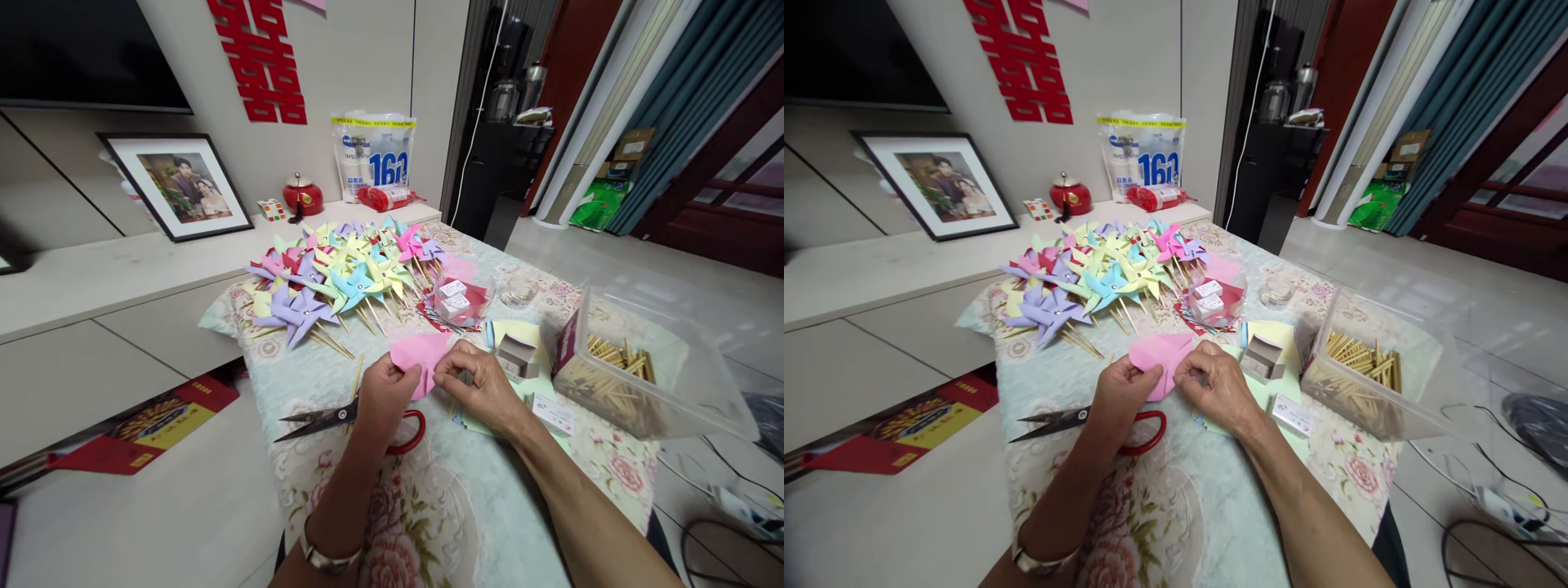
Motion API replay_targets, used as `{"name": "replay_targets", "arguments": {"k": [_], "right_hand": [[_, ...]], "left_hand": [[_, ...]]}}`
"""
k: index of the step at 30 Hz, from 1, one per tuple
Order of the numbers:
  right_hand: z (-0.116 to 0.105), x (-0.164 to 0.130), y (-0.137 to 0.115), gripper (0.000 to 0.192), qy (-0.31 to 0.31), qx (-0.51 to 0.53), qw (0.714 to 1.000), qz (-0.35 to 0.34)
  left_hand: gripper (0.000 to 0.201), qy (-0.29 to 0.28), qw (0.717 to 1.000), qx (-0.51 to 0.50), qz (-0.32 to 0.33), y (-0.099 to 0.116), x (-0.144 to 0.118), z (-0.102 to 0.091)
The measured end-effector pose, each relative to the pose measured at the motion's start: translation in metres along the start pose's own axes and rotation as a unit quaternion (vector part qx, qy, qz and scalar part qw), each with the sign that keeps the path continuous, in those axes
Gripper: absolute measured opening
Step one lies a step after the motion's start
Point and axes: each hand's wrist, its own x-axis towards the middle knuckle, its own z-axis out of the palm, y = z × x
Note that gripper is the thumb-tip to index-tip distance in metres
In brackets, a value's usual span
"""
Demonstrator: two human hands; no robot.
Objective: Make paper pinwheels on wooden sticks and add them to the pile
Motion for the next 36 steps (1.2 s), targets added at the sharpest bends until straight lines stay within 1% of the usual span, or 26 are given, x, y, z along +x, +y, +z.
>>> {"name": "replay_targets", "arguments": {"k": [3, 7, 14, 28, 36], "right_hand": [[0.003, 0.000, 0.000, 0.012, 0.005, -0.007, 1.000, 0.006], [0.004, 0.000, -0.001, 0.014, 0.012, -0.008, 1.000, 0.009], [0.003, -0.001, 0.000, 0.015, 0.016, -0.019, 1.000, 0.012], [0.004, 0.000, 0.000, 0.015, 0.016, -0.031, 0.999, 0.014], [0.005, -0.001, 0.001, 0.014, 0.012, -0.021, 1.000, 0.019]], "left_hand": [[0.025, -0.014, 1.000, 0.012, 0.014, -0.001, 0.000, 0.000], [0.022, -0.024, 1.000, 0.015, 0.001, 0.001, -0.001, 0.003], [0.019, -0.023, 0.999, 0.021, -0.020, 0.006, -0.005, 0.006], [0.011, -0.024, 0.999, 0.037, -0.020, 0.013, -0.008, 0.010], [0.018, -0.030, 0.998, 0.044, -0.026, 0.009, -0.007, 0.009]]}}
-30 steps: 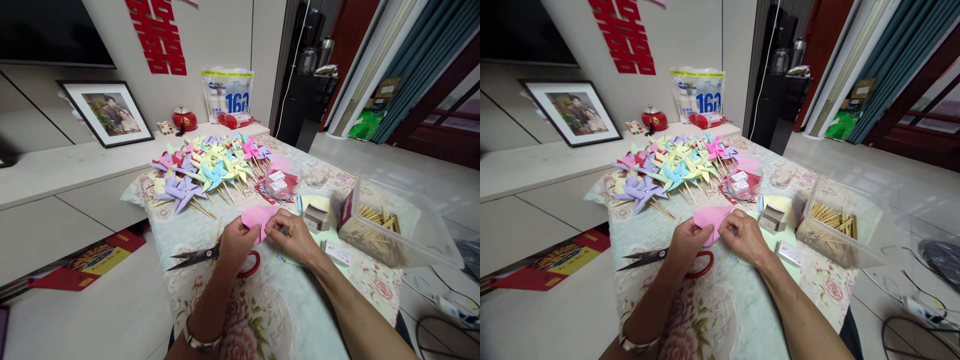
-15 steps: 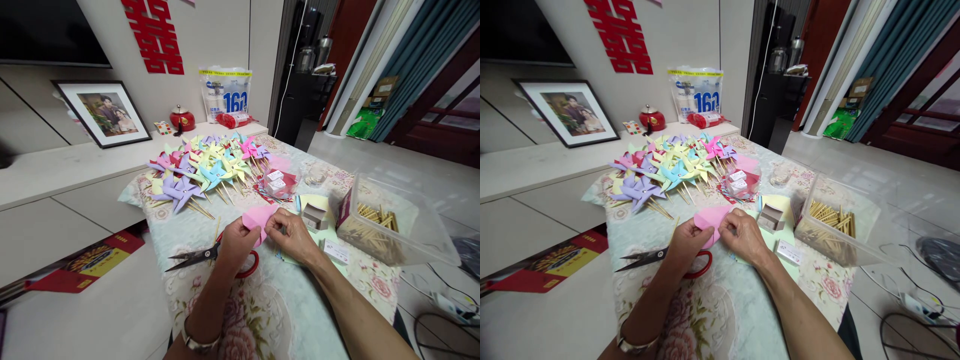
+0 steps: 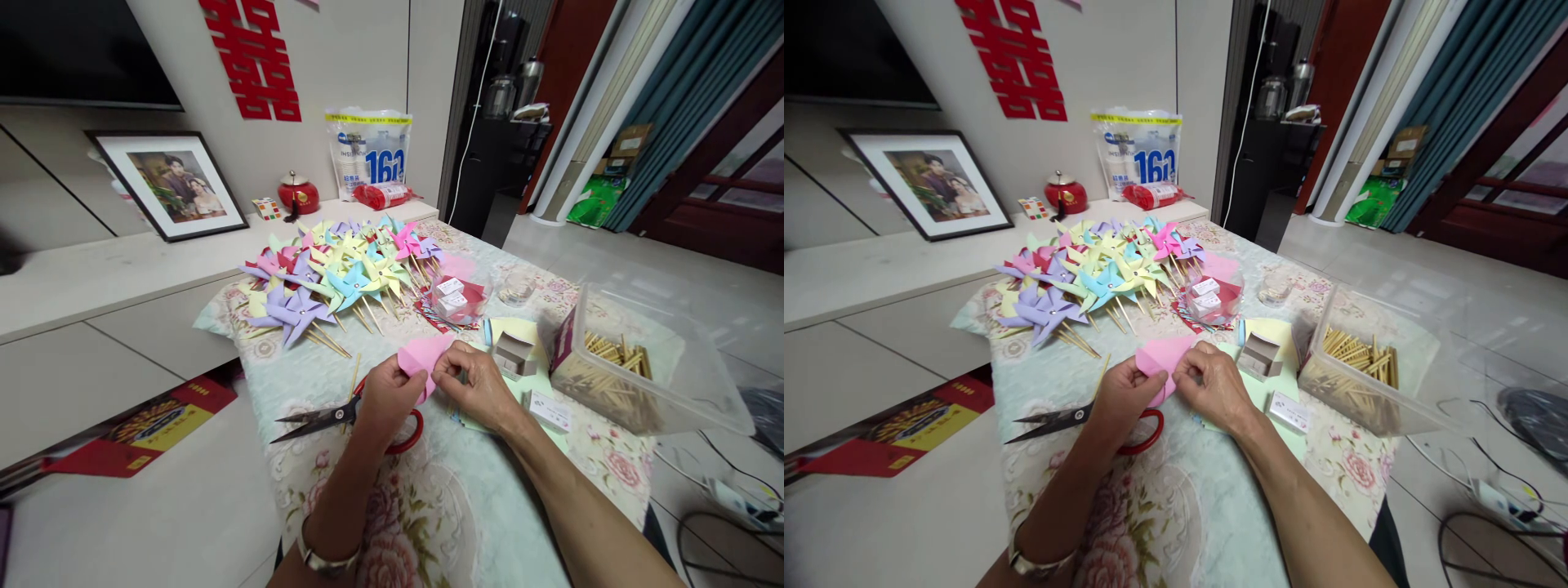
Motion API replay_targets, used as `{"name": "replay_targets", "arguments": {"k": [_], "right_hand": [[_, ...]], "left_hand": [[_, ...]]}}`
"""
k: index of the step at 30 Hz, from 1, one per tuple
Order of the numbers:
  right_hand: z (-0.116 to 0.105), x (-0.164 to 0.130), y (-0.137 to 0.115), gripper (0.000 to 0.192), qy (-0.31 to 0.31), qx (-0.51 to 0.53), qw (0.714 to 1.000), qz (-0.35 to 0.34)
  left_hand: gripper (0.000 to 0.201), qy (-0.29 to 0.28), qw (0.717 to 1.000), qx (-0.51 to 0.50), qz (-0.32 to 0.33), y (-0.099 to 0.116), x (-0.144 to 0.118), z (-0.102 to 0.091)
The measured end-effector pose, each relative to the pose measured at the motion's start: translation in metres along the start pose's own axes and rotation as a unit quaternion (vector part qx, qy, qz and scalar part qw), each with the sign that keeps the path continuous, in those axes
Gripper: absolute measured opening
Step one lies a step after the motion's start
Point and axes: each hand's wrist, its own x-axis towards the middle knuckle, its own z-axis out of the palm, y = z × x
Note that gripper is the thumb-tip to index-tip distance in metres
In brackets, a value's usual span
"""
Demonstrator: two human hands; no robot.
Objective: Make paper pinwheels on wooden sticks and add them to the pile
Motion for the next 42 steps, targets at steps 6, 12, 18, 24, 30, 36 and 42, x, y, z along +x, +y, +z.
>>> {"name": "replay_targets", "arguments": {"k": [6, 12, 18, 24, 30, 36, 42], "right_hand": [[0.000, 0.000, -0.001, 0.014, 0.001, 0.004, 1.000, 0.002], [-0.004, 0.000, -0.005, 0.018, 0.033, 0.026, 0.999, 0.000], [-0.020, 0.000, 0.000, 0.034, 0.160, 0.081, 0.984, -0.021], [-0.030, -0.001, 0.001, 0.068, -0.034, 0.122, 0.992, 0.024], [-0.032, -0.003, -0.009, 0.069, -0.077, 0.059, 0.994, 0.046], [-0.030, -0.005, -0.012, 0.064, -0.069, -0.002, 0.997, 0.015], [-0.027, -0.006, -0.009, 0.065, -0.052, -0.053, 0.997, -0.028]], "left_hand": [[0.022, -0.012, 1.000, -0.002, 0.001, -0.002, 0.001, -0.001], [0.022, -0.011, 1.000, 0.003, 0.002, -0.001, 0.001, -0.002], [0.022, -0.036, 0.999, 0.016, -0.013, 0.006, -0.003, -0.003], [0.007, -0.108, 0.988, 0.106, -0.001, 0.002, -0.005, -0.006], [0.022, -0.147, 0.979, 0.139, 0.034, -0.013, -0.001, -0.011], [0.026, -0.117, 0.967, 0.207, 0.089, -0.017, 0.000, -0.013], [0.023, -0.117, 0.956, 0.243, 0.113, -0.016, -0.001, -0.013]]}}
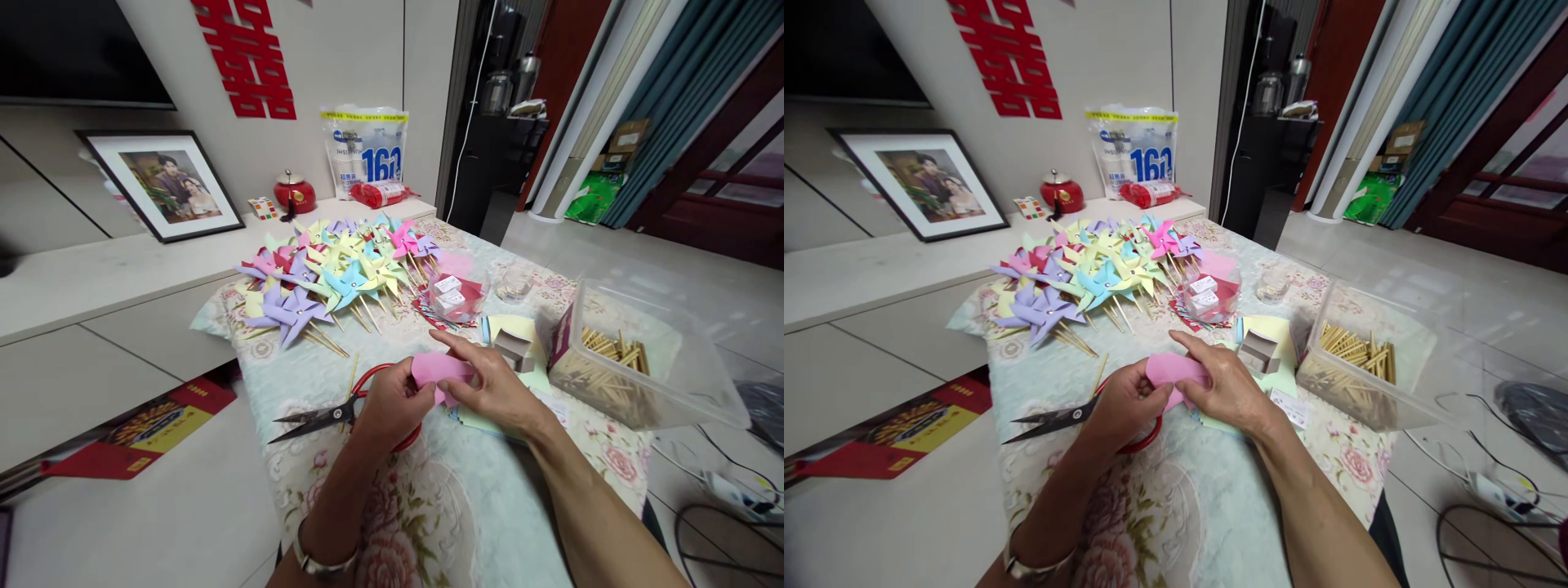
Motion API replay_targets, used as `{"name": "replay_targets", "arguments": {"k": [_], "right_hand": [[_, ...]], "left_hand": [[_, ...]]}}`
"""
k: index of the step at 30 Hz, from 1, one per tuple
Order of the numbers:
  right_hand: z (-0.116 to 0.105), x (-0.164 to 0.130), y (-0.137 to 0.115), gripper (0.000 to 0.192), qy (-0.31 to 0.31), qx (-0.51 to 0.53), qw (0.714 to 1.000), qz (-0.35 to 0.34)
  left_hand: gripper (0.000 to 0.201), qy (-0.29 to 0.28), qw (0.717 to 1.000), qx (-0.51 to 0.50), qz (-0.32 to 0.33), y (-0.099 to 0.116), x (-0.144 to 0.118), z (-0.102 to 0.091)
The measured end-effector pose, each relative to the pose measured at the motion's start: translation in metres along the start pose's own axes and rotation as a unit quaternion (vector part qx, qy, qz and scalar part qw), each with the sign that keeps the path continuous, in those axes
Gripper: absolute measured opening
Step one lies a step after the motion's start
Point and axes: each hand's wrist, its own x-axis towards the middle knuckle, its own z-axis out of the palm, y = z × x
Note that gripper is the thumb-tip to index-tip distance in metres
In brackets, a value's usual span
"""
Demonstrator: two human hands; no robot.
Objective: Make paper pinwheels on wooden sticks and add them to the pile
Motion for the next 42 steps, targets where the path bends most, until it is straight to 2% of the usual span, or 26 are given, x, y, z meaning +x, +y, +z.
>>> {"name": "replay_targets", "arguments": {"k": [9, 15, 18, 21, 24, 28, 33, 36, 42], "right_hand": [[0.005, 0.000, 0.001, 0.070, 0.001, -0.004, 1.000, -0.004], [0.006, 0.002, -0.003, 0.072, 0.022, 0.097, 0.994, 0.051], [0.008, 0.003, -0.003, 0.072, 0.062, 0.160, 0.981, 0.088], [0.013, 0.006, -0.001, 0.071, 0.125, 0.237, 0.959, 0.096], [0.021, 0.008, 0.001, 0.071, 0.176, 0.273, 0.941, 0.095], [0.032, 0.010, 0.001, 0.069, 0.210, 0.283, 0.932, 0.087], [0.041, 0.010, 0.000, 0.065, 0.208, 0.285, 0.932, 0.081], [0.042, 0.011, -0.001, 0.061, 0.198, 0.293, 0.931, 0.089], [0.035, 0.010, -0.003, 0.058, 0.135, 0.394, 0.904, 0.094]], "left_hand": [[0.017, 0.019, 0.999, -0.033, -0.012, 0.002, 0.000, 0.000], [0.017, 0.018, 0.983, -0.168, -0.066, 0.005, 0.002, -0.002], [0.022, 0.022, 0.964, -0.251, -0.082, 0.012, 0.000, -0.007], [0.030, 0.025, 0.947, -0.311, -0.082, 0.016, -0.001, -0.010], [0.037, 0.032, 0.936, -0.339, -0.088, 0.017, -0.001, -0.005], [0.037, 0.029, 0.927, -0.367, -0.068, 0.018, 0.001, 0.005], [0.033, 0.069, 0.926, -0.360, -0.085, 0.017, 0.002, 0.008], [0.029, 0.074, 0.926, -0.359, -0.093, 0.015, 0.002, 0.005], [0.026, 0.082, 0.916, -0.379, -0.101, 0.015, 0.002, 0.001]]}}
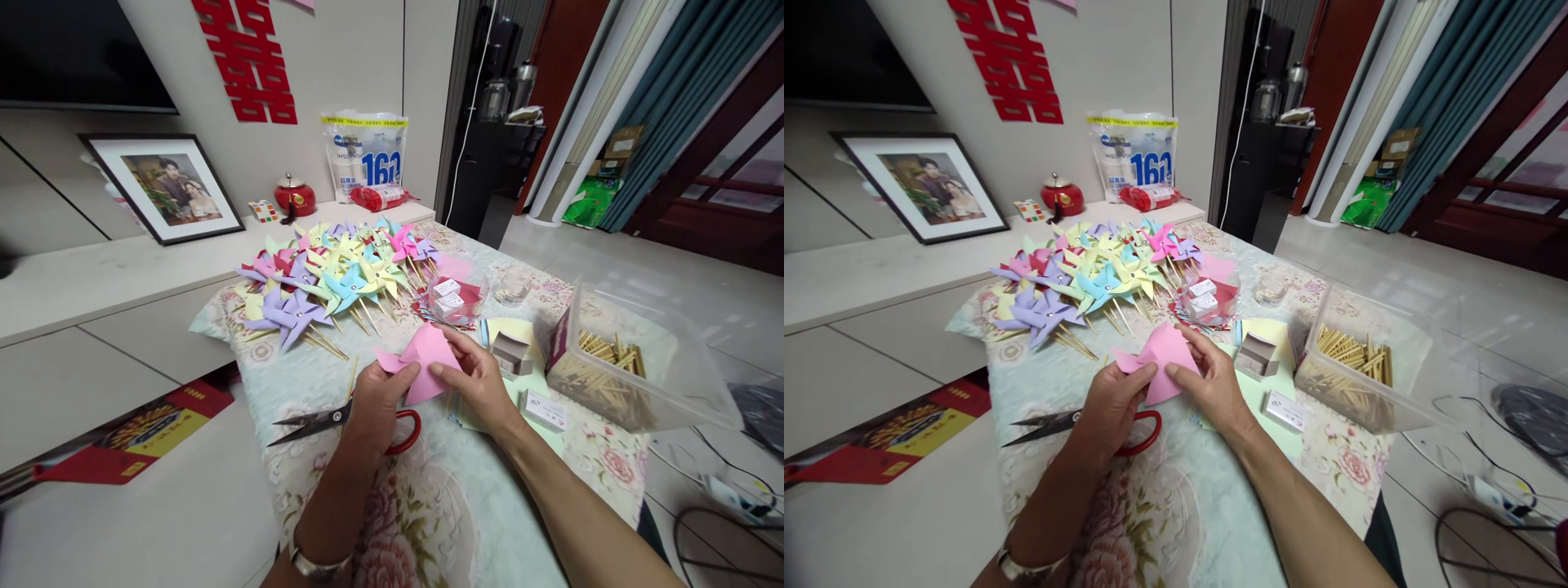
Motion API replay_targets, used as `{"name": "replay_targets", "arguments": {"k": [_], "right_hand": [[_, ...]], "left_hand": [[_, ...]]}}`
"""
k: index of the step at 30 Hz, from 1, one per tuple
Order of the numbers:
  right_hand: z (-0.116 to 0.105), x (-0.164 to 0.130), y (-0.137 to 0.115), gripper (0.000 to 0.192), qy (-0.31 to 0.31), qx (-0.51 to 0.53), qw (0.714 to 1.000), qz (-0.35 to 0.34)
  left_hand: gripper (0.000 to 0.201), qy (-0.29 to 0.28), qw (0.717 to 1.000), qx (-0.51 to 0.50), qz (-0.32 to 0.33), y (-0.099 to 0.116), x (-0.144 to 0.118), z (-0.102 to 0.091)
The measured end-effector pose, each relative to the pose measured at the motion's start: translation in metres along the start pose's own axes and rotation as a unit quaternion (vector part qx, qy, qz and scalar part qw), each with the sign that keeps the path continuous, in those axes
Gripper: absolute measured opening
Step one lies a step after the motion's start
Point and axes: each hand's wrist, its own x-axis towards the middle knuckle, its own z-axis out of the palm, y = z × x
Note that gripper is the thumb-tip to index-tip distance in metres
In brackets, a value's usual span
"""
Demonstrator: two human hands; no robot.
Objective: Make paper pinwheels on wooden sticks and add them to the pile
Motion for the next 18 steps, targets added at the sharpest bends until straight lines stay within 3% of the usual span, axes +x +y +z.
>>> {"name": "replay_targets", "arguments": {"k": [3, 7, 11, 18], "right_hand": [[-0.006, 0.001, -0.001, 0.057, 0.017, -0.007, 1.000, -0.025], [-0.013, 0.001, -0.002, 0.044, 0.049, -0.105, 0.989, -0.097], [-0.015, 0.000, -0.006, 0.021, 0.000, -0.213, 0.960, -0.181], [-0.017, 0.001, -0.013, 0.018, -0.074, -0.298, 0.923, -0.231]], "left_hand": [[0.027, 0.015, 0.999, -0.029, -0.007, 0.005, 0.000, 0.001], [0.026, 0.034, 0.998, -0.049, -0.008, 0.012, -0.002, 0.003], [0.023, 0.045, 0.998, -0.038, 0.000, 0.014, -0.002, 0.001], [0.026, 0.041, 0.998, -0.038, 0.003, 0.011, 0.002, -0.005]]}}
